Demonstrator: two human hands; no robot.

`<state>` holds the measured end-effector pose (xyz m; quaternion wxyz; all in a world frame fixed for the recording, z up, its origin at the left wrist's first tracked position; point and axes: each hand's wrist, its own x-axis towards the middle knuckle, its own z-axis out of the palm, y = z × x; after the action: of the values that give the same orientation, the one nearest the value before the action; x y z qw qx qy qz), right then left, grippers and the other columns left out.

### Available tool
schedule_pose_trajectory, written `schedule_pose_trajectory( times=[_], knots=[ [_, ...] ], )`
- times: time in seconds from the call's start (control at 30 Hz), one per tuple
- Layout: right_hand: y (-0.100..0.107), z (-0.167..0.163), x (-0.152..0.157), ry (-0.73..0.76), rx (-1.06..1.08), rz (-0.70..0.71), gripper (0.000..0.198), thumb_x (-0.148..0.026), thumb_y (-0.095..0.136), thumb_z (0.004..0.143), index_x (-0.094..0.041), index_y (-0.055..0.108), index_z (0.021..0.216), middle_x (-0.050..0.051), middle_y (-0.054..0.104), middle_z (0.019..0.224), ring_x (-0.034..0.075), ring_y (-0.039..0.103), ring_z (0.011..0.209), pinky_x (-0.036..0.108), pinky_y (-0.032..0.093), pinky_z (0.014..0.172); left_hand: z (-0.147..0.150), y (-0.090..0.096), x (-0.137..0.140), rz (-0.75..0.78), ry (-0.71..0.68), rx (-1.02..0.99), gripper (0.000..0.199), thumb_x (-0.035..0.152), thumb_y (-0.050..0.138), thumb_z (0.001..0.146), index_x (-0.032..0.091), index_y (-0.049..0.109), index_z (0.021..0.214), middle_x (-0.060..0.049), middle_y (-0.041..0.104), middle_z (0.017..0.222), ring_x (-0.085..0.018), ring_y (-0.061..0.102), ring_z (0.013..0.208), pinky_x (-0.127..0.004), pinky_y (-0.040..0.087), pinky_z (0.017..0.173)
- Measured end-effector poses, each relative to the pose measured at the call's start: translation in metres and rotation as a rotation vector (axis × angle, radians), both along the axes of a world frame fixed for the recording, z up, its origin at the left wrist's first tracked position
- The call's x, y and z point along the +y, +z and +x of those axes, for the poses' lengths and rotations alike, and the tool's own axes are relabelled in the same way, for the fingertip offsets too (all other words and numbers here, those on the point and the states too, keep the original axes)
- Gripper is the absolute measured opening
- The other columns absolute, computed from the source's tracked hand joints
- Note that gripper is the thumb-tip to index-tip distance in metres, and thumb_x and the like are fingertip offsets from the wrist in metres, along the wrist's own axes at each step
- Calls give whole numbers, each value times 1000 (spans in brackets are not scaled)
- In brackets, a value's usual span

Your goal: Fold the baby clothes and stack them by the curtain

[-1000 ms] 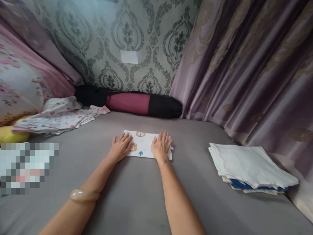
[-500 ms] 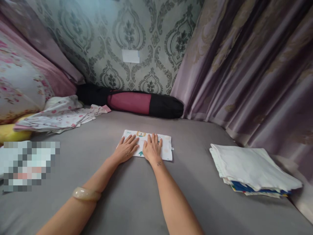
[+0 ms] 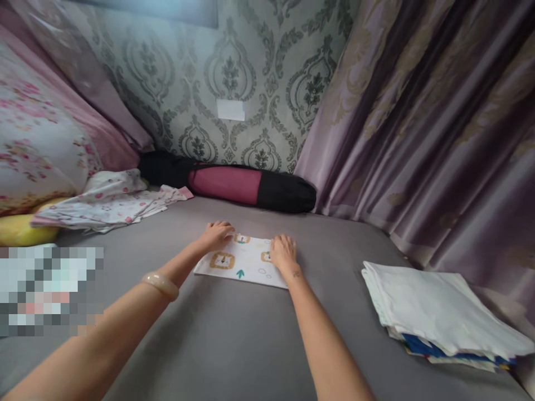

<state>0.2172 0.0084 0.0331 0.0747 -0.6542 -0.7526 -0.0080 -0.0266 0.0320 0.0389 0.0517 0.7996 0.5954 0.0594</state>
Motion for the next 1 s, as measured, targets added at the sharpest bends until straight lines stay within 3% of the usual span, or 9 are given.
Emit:
schedule_pose_trajectory(
  times=[0.17,0.33,0.47,0.67,0.83,1.0],
  knots=[
    [0,19,13,118,-44,-95,36,-28,35,98,-16,66,112,15,62,115,26,53,112,37,35,95,-10,-3,21,-141,-5,5,27,24,50,85,23,68,106,-10,65,120,-27,56,114,-45,37,98],
    [6,24,28,118,28,-246,36,-31,45,93,-17,63,121,15,59,123,28,51,118,37,36,97,-10,2,33,-229,21,-9,27,26,54,83,25,67,106,-6,69,116,-25,59,111,-47,37,101],
    [15,26,37,115,48,-298,35,-30,53,87,-18,65,117,14,59,124,28,52,118,36,38,96,-8,7,34,-275,31,-20,25,25,56,81,24,67,103,-5,71,112,-25,62,107,-48,40,100],
    [33,29,36,149,106,-328,31,-23,62,73,-20,67,104,9,63,116,23,57,108,29,42,87,-11,17,24,-268,9,-55,30,24,56,79,20,65,107,-7,71,109,-22,64,97,-37,47,89],
    [55,36,26,224,174,-337,29,-14,61,69,-20,66,96,3,69,101,16,61,88,21,43,70,-21,37,18,-213,-56,-106,31,26,58,77,21,65,107,-3,71,101,-19,63,92,-29,47,83],
    [87,47,15,288,258,-284,27,-14,57,74,-17,67,99,3,71,93,15,62,82,21,43,66,-32,75,15,-137,-169,-271,35,29,58,73,19,67,105,-2,72,95,-19,64,87,-26,47,77]
  ],
)
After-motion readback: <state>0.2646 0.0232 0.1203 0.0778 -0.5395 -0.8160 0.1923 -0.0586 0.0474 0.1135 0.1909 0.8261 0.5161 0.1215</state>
